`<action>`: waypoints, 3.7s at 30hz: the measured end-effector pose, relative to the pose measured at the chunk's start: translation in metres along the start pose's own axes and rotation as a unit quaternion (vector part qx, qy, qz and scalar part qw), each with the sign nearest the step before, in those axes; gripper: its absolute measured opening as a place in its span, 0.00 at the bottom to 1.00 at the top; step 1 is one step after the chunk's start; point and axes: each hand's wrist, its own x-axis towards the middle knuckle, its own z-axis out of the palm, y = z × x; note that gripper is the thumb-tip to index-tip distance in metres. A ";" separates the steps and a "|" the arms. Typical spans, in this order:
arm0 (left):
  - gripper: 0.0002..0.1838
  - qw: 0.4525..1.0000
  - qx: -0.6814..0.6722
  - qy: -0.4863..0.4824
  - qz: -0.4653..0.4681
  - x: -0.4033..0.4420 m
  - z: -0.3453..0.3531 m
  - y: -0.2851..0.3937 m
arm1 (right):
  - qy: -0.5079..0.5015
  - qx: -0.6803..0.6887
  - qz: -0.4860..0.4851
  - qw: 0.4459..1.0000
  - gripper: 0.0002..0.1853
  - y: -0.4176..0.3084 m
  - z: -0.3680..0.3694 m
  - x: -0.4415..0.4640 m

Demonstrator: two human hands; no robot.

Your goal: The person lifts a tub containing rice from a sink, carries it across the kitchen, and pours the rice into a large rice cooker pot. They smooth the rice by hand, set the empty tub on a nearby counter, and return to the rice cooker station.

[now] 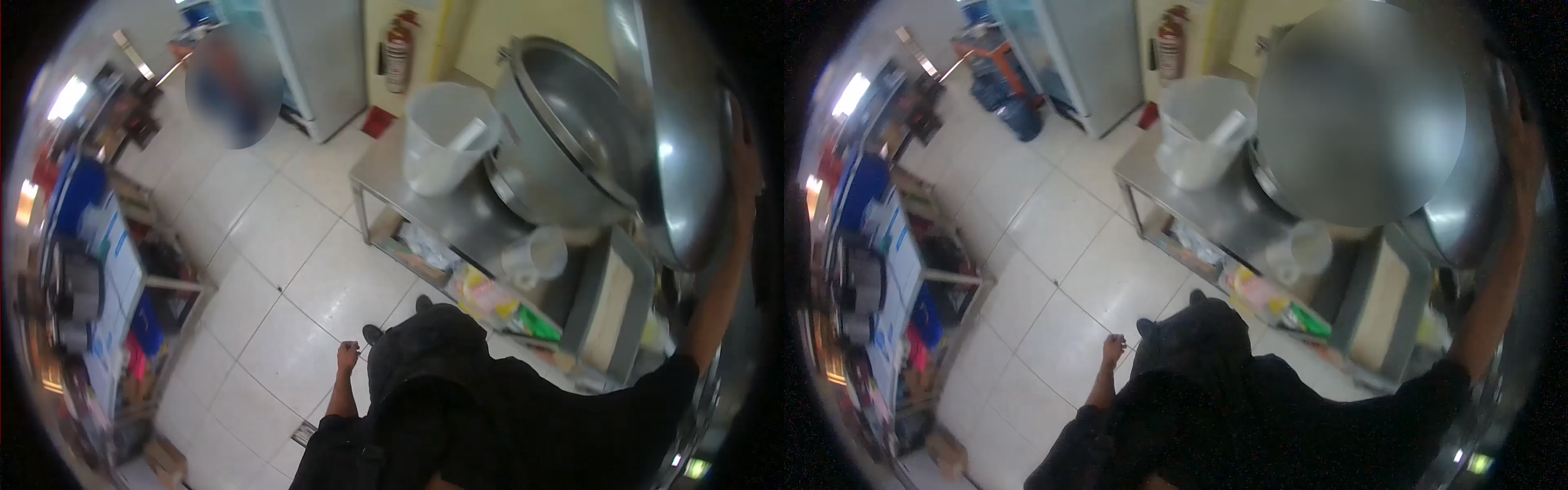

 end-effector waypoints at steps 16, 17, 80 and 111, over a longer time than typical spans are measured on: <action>0.07 0.780 0.356 0.095 0.506 0.015 -0.102 -0.081 | -0.229 0.728 -0.143 0.630 0.24 -0.453 -0.201 -0.170; 0.07 0.734 0.332 0.180 0.564 0.008 -0.090 -0.125 | -0.279 0.751 -0.146 0.581 0.26 -0.479 -0.205 -0.204; 0.19 0.695 0.206 -0.643 0.246 -0.216 0.322 0.427 | -0.112 0.290 0.866 0.392 0.22 -0.081 -0.190 -0.698; 0.34 0.660 0.319 -0.498 0.463 -0.234 0.671 0.371 | -0.208 0.216 0.817 0.492 0.27 0.169 -0.136 -0.654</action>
